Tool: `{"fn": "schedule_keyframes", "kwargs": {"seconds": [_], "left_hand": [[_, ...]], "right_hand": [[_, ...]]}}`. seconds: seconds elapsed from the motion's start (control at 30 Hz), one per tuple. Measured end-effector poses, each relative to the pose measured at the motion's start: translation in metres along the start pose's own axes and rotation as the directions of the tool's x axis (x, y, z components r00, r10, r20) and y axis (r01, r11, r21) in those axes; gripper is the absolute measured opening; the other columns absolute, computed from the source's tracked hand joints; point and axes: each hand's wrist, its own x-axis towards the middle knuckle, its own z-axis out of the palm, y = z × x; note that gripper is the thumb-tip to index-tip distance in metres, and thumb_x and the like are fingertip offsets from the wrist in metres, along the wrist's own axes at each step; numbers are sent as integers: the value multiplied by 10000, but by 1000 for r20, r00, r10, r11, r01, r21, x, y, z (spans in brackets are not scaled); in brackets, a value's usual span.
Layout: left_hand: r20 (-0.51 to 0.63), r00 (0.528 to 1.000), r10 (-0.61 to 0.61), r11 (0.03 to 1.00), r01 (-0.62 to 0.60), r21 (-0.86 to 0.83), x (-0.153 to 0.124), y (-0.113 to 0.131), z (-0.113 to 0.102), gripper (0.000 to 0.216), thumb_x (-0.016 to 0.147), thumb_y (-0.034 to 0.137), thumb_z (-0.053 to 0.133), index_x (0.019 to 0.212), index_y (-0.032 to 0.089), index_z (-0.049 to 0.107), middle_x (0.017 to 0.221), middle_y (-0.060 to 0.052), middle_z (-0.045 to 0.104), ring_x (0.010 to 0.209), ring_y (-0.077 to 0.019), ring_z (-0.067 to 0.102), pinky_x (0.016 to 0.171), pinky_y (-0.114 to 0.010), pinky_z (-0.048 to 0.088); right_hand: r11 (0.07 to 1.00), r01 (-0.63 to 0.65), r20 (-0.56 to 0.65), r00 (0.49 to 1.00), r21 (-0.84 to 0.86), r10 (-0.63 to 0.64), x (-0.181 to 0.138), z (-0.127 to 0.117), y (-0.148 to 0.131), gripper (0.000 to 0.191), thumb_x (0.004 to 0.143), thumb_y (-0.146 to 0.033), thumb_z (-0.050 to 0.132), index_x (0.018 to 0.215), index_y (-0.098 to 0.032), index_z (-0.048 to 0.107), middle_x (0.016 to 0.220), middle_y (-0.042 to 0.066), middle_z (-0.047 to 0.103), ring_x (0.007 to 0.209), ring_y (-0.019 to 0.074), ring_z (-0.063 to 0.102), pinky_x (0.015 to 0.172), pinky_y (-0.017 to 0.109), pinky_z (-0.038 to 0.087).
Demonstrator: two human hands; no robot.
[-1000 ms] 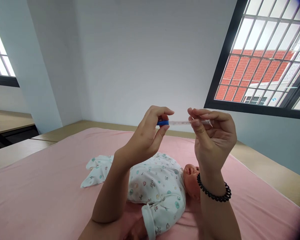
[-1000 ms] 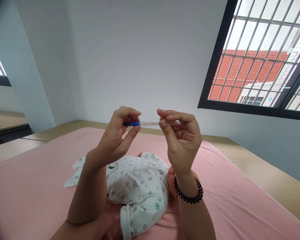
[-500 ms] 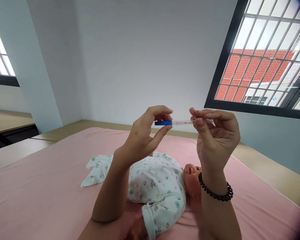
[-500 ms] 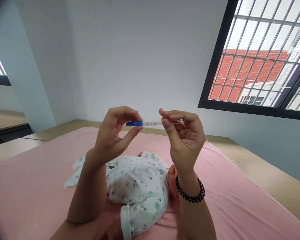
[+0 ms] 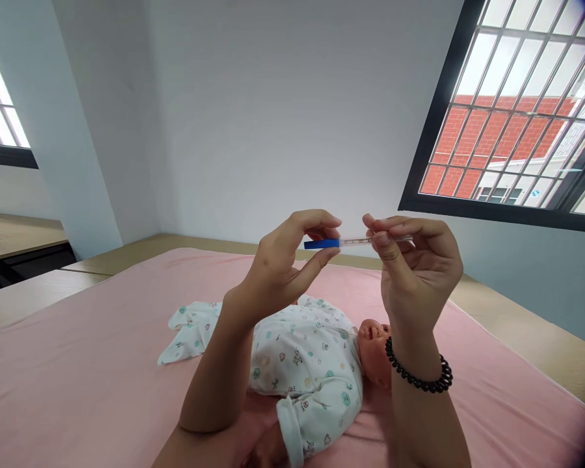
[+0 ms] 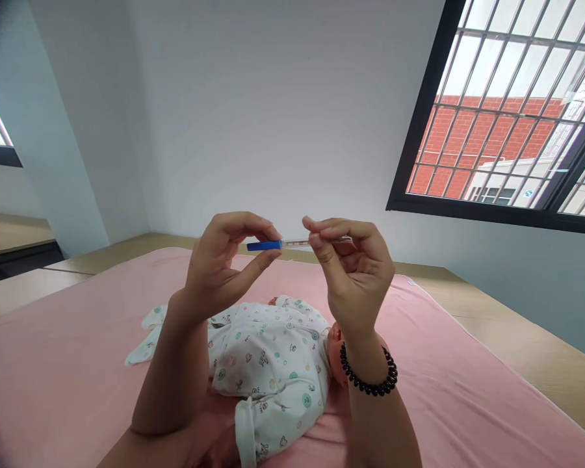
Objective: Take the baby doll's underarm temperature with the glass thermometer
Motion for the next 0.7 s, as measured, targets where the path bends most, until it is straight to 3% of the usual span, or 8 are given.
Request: {"fn": "schedule_keyframes", "kwargs": {"seconds": [0.37,0.7], "left_hand": [[-107,982,156,983,-144,112,4,-7,0,220,873,116,739,1055,210,660,917,-20,721,819,-147,699,751,-287,602],[-152,972,180,980,-164,115,4,-4,0,189,843,104,768,991,198,699,870,-11,755,767,-143,719,709,-273,619]], "right_hand": [[999,35,52,998,4,-35,0,-1,2,173,866,-83,716,928,-237,668,905,-20,712,992,196,741,876,336,659],[999,16,39,999,-36,-15,-2,-1,-8,137,855,-107,744,887,-213,663,839,-16,685,943,210,751,884,380,656]]}}
